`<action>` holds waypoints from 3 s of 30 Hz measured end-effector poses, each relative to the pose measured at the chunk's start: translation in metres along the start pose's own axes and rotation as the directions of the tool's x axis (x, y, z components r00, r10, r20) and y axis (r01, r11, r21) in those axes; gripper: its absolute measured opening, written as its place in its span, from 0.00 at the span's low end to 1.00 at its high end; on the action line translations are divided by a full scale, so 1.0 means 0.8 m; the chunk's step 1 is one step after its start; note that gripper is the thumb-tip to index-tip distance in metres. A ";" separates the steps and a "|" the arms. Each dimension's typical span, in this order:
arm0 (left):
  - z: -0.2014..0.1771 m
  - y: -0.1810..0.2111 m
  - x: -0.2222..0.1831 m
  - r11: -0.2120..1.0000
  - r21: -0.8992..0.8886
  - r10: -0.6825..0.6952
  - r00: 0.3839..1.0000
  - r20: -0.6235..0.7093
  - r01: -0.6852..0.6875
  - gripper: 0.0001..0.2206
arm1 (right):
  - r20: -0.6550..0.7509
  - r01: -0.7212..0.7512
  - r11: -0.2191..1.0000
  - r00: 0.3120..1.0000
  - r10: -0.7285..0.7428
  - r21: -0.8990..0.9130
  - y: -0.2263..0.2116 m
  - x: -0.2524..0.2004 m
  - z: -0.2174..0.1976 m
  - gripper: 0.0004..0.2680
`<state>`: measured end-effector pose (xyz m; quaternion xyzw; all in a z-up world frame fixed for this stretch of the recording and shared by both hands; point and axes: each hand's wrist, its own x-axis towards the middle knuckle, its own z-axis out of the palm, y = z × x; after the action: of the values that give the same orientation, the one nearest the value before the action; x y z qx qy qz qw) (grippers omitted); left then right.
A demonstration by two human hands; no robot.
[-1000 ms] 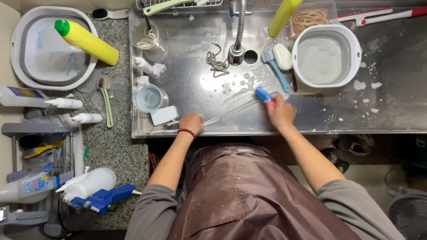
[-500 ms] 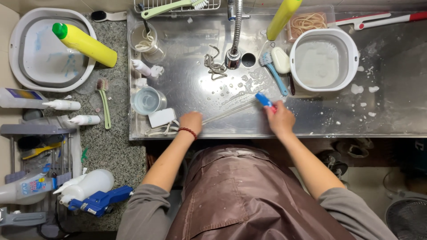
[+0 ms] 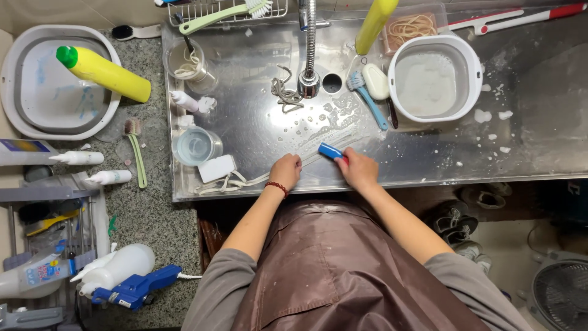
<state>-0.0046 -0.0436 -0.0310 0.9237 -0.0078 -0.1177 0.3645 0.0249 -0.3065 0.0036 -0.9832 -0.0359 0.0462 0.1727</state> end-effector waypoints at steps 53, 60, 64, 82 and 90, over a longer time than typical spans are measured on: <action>-0.007 0.009 0.016 0.971 -0.007 -0.236 0.965 0.115 0.239 0.05 | 0.037 -0.116 0.993 0.993 0.115 0.015 0.049 0.043 -0.063 0.10; -0.010 0.006 0.017 0.978 -0.038 -0.202 0.974 0.107 0.207 0.05 | 0.048 0.078 0.996 0.996 -0.080 0.037 0.043 0.036 -0.030 0.10; -0.003 0.001 0.020 0.980 -0.015 -0.196 0.974 0.110 0.199 0.05 | 0.031 -0.118 0.992 0.992 0.119 -0.051 0.056 0.039 -0.062 0.10; -0.021 0.018 0.013 0.990 0.022 -0.138 0.981 0.137 0.136 0.09 | 0.038 0.148 0.982 0.987 -0.153 0.113 0.015 0.049 -0.022 0.10; -0.006 0.003 0.015 0.991 0.011 -0.132 0.981 0.141 0.132 0.09 | 0.087 0.169 0.982 0.980 -0.177 0.085 -0.004 0.028 -0.039 0.10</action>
<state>0.0080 -0.0437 -0.0283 0.9118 0.0275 -0.2070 0.3537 0.0498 -0.3119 0.0319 -0.9657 -0.1275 0.0785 0.2120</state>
